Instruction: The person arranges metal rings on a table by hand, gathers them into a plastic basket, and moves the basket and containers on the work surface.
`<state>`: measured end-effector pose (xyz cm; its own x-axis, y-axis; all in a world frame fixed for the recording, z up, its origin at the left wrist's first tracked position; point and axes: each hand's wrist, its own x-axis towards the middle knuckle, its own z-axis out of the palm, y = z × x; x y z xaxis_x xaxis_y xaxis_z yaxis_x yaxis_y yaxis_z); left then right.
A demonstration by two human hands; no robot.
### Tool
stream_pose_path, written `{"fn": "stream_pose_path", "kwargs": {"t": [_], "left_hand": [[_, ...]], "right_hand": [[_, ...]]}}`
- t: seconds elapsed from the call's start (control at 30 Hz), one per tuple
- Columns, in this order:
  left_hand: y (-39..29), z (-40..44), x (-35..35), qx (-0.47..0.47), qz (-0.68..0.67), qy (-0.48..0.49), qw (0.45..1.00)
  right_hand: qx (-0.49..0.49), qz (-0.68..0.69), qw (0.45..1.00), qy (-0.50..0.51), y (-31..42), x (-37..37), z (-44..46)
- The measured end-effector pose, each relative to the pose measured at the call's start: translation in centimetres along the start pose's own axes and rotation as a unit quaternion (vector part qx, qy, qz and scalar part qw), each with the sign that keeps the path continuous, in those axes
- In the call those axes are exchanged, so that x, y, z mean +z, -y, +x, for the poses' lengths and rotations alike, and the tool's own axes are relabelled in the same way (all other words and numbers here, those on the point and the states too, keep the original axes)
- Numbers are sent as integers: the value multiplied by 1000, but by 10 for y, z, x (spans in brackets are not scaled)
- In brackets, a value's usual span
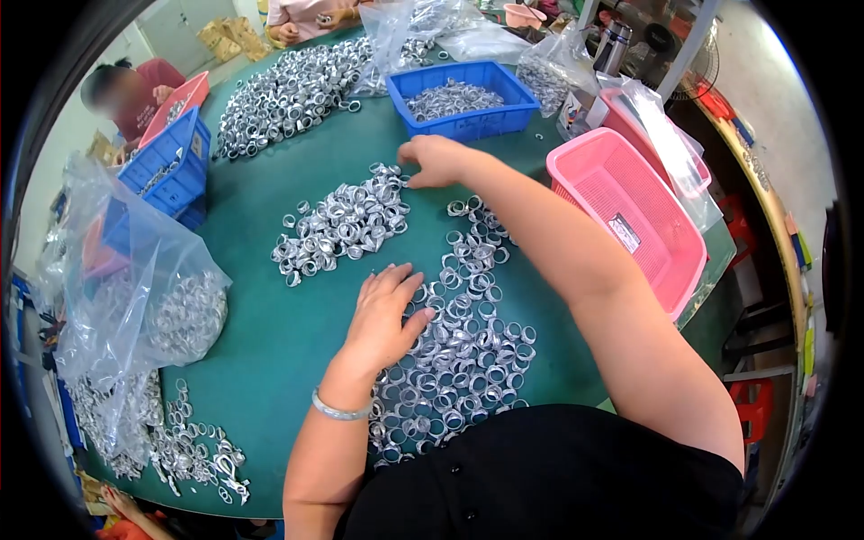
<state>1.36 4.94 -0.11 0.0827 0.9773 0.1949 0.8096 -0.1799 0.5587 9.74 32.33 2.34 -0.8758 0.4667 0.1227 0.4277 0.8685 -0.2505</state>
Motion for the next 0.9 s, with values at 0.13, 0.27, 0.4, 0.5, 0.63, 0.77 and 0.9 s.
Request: {"fn": "stream_pose_path", "kwargs": {"t": [0.13, 0.27, 0.4, 0.5, 0.63, 0.77, 0.9], "left_hand": [[2, -1, 1, 8, -2, -5, 1000], [1, 0, 0, 7, 0, -2, 1000], [2, 0, 1, 8, -1, -3, 1000], [1, 0, 1, 4, -2, -5, 1000], [0, -1, 0, -1, 0, -1, 1000], [-1, 0, -1, -1, 2, 2, 1000], [0, 1, 0, -4, 0, 5, 1000]], "right_hand": [[12, 30, 999, -27, -3, 26, 8], [35, 58, 998, 15, -10, 20, 4], [71, -17, 972, 222, -3, -18, -13], [70, -102, 947, 295, 17, -48, -19], [24, -6, 988, 150, 12, -27, -6], [4, 167, 986, -10, 15, 12, -1], [47, 217, 974, -46, 10, 27, -2]]}}
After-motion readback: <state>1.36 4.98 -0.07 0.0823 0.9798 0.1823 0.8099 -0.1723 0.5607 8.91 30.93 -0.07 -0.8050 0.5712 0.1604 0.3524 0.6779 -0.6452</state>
